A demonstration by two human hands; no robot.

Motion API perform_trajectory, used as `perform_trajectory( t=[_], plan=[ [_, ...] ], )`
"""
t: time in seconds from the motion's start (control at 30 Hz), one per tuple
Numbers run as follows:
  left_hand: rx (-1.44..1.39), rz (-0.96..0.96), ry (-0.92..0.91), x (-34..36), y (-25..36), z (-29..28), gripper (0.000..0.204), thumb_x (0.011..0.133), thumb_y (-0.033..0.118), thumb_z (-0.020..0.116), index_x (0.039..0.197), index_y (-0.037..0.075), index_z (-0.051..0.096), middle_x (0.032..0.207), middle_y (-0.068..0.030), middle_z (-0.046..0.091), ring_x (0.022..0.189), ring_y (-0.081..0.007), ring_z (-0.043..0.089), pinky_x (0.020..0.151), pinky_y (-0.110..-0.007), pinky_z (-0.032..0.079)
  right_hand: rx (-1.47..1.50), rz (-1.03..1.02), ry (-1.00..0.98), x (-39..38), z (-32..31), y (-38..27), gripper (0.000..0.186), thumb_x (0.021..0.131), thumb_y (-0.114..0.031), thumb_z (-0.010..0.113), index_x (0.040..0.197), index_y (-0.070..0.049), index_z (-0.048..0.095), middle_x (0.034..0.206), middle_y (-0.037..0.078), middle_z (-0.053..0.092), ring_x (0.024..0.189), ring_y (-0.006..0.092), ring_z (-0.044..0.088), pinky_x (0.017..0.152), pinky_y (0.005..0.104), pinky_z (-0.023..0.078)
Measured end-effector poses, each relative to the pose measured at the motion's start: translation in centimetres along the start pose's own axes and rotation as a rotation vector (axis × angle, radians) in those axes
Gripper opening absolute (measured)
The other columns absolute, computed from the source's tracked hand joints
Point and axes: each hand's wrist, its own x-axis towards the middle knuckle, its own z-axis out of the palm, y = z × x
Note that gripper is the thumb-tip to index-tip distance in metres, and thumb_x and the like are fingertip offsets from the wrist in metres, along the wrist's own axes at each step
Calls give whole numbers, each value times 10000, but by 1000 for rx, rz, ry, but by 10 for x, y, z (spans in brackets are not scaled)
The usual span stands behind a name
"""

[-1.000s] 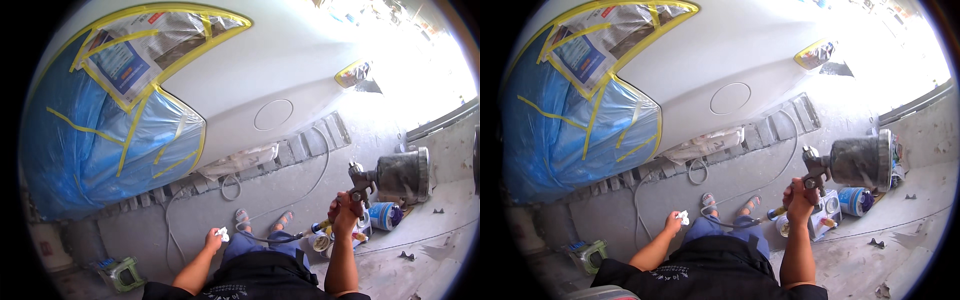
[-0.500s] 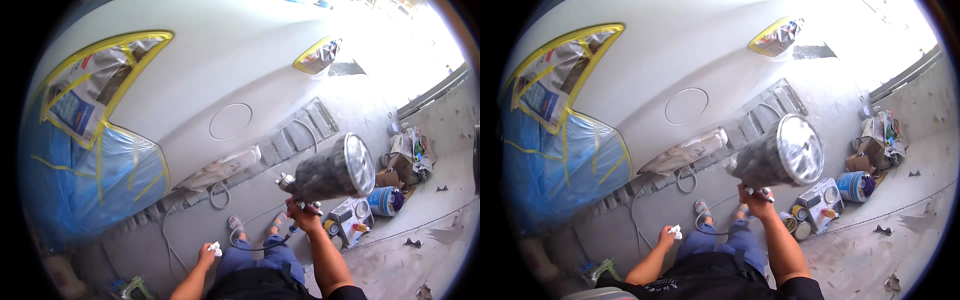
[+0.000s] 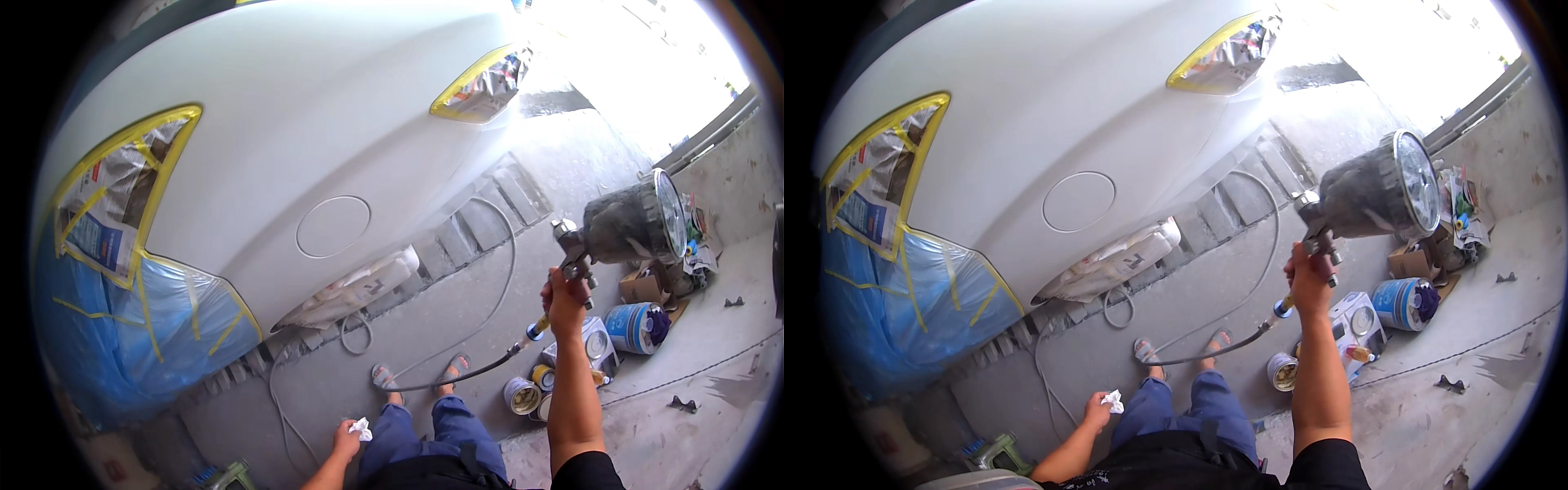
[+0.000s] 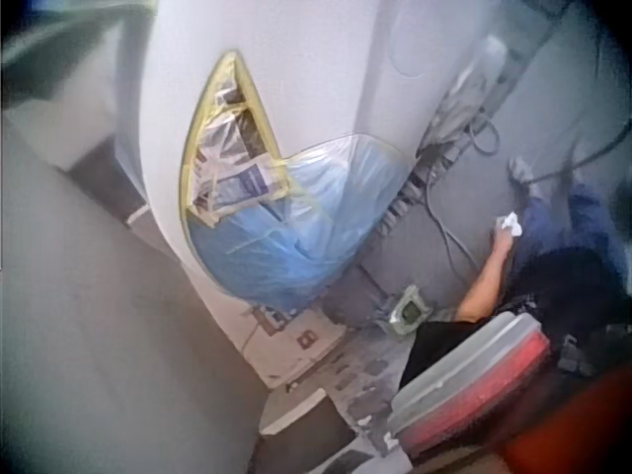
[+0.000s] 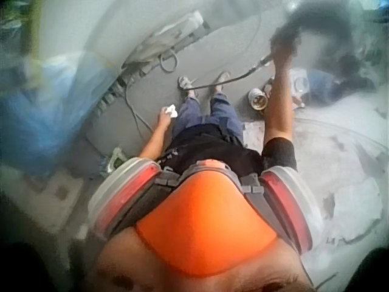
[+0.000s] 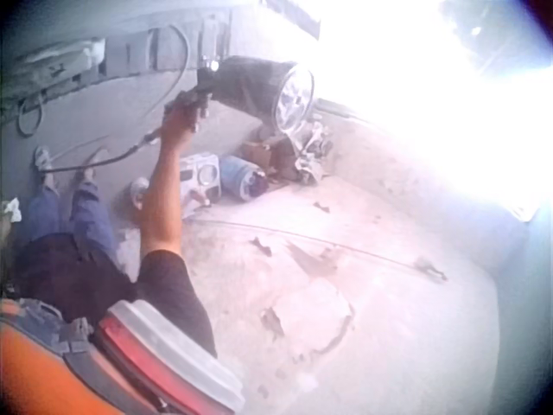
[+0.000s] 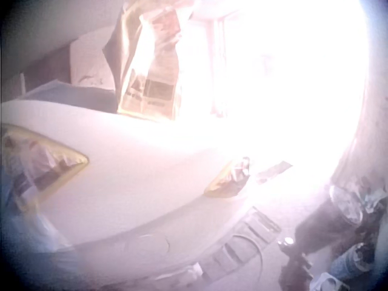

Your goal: The person uses a spray gun to apply white paint to the rear of a car that is masked with blue plastic and yellow tape. The person walks around the vehicle, sprays the trunk and bumper, and periodically wipes the spray gun nozzle with a cloth. The person also retrieves a paint can and pours white paint into the spray gun's container.

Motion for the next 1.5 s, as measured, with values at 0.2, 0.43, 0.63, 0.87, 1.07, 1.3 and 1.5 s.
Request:
perform_trajectory(
  t=[0.2,0.43,0.63,0.87,1.07,1.3,1.5],
  plan=[
    [50,9,-45,-4,33,17,281,802,-1,570,1082,21,578,1000,-104,642,916,-183,618,800,-302,491,154,120,-464,-39,-8,-11,116,881,-134,601,896,-19,605,636,23,587,577,92,549,529,244,443],
    [-4,22,-28,-10,57,33,280,785,66,608,1065,56,615,1000,-127,661,920,-219,637,811,-329,490,193,113,-573,0,-17,-14,131,884,-159,578,948,-44,571,656,47,582,541,96,522,459,230,385],
    [43,22,-30,-20,60,45,282,783,64,609,1064,56,623,1001,-139,665,933,-234,640,817,-338,489,86,22,-143,72,-38,-20,159,898,-212,594,862,-57,585,581,25,557,445,73,474,394,211,343],
    [79,0,-23,-21,39,58,273,784,104,610,1052,53,633,1003,-147,668,950,-253,643,828,-347,489,-73,-294,-267,56,-38,38,149,829,-81,644,932,-45,543,721,40,598,583,121,578,518,251,461],
    [2,14,-51,-18,45,71,282,783,84,608,1062,54,628,988,-141,668,934,-249,643,821,-346,490,-431,-425,-749,2,-35,113,237,767,-91,662,1001,-66,634,944,84,618,902,218,560,825,378,421],
    [50,6,-74,-37,81,79,275,787,51,606,1062,36,615,982,-125,660,913,-219,634,809,-322,489,16,-238,-441,58,-34,83,152,772,71,574,905,9,613,735,71,614,606,145,598,513,291,480],
    [46,-13,-65,-35,38,90,291,779,64,605,1070,52,613,984,-144,664,920,-249,640,816,-342,486,11,-356,-106,102,-42,68,104,857,-104,641,882,-11,603,666,38,603,552,110,575,497,241,448]
  ],
)
